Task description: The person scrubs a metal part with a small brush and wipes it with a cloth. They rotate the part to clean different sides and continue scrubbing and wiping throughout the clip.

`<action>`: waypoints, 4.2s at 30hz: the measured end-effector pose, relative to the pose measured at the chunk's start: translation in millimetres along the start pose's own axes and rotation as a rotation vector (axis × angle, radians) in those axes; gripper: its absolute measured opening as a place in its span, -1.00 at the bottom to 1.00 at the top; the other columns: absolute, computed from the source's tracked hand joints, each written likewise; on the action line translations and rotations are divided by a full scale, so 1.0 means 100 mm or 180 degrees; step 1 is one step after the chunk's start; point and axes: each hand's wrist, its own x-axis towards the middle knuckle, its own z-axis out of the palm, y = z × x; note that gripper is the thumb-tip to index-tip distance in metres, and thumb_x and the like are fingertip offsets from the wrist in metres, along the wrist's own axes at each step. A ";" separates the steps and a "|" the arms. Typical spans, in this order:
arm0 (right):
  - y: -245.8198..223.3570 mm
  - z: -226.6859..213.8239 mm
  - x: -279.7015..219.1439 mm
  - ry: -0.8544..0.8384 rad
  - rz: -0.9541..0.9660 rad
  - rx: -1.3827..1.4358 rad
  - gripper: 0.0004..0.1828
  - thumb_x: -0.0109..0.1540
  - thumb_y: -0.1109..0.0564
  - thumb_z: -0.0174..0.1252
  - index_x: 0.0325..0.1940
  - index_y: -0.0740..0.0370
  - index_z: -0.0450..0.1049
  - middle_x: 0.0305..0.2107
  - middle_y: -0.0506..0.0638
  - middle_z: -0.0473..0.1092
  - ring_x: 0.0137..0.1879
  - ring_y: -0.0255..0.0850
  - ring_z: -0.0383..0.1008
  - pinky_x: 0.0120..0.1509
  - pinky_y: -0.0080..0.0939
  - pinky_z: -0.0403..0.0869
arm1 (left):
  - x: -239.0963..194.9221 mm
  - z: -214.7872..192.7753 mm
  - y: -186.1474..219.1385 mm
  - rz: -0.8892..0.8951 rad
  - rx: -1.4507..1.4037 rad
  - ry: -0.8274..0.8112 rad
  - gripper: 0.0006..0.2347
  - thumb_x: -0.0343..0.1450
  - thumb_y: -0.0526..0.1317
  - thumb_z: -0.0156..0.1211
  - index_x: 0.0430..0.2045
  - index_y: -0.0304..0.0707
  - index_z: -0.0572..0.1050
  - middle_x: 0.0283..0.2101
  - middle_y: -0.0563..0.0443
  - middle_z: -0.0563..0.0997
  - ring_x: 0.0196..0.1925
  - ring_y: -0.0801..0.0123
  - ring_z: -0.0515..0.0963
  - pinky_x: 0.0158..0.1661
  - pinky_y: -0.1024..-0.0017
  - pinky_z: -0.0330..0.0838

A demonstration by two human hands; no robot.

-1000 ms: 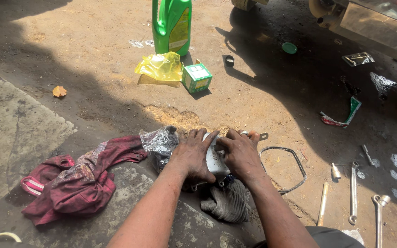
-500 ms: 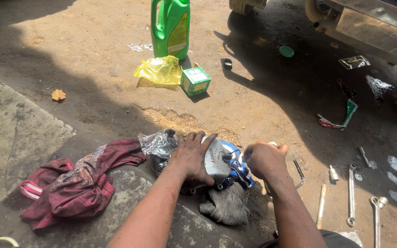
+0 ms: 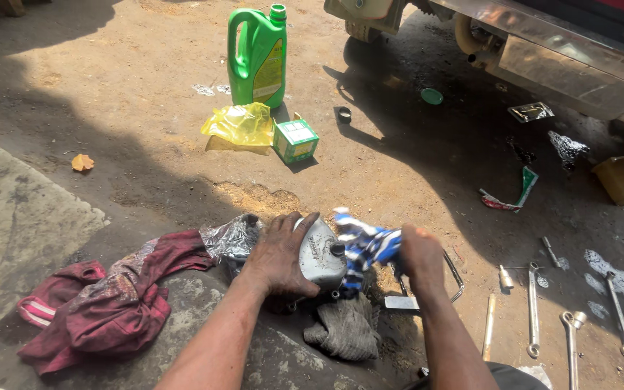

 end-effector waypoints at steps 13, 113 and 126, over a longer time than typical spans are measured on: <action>-0.57 0.62 -1.23 -0.1515 -0.1595 -0.3213 -0.08 0.17 -0.02 -0.09 0.57 0.24 -0.19 0.47 0.15 -0.01 0.58 0.22 -0.16 0.58 0.41 -0.22 | 0.08 0.01 0.16 0.0115 0.0362 -0.0232 0.12 0.10 0.09 0.48 0.52 0.06 -0.24 0.49 -0.26 0.06 0.55 -0.11 0.01 0.43 -0.21 -0.16; -0.26 -0.08 -1.08 -0.3804 -0.0592 -0.2475 -0.50 0.21 -0.25 0.29 -0.02 0.19 0.67 -0.27 0.06 0.59 -0.17 -0.20 0.56 -0.03 -0.06 0.49 | 0.07 -0.05 0.20 -0.0009 0.0378 -0.0316 0.35 -0.04 0.19 0.65 0.49 0.12 -0.42 0.51 -0.28 -0.06 0.56 -0.13 -0.08 0.44 -0.10 -0.21; 0.30 -0.10 -0.18 -0.1288 -0.0314 -0.4115 -0.69 0.23 -0.04 0.28 0.06 -0.10 0.56 0.03 0.00 0.52 0.18 -0.06 0.52 0.24 -0.11 0.52 | 0.05 -0.09 0.27 -0.0026 0.0431 -0.0373 0.34 -0.06 0.17 0.63 0.50 0.12 -0.40 0.51 -0.32 -0.04 0.55 -0.14 -0.06 0.46 -0.08 -0.20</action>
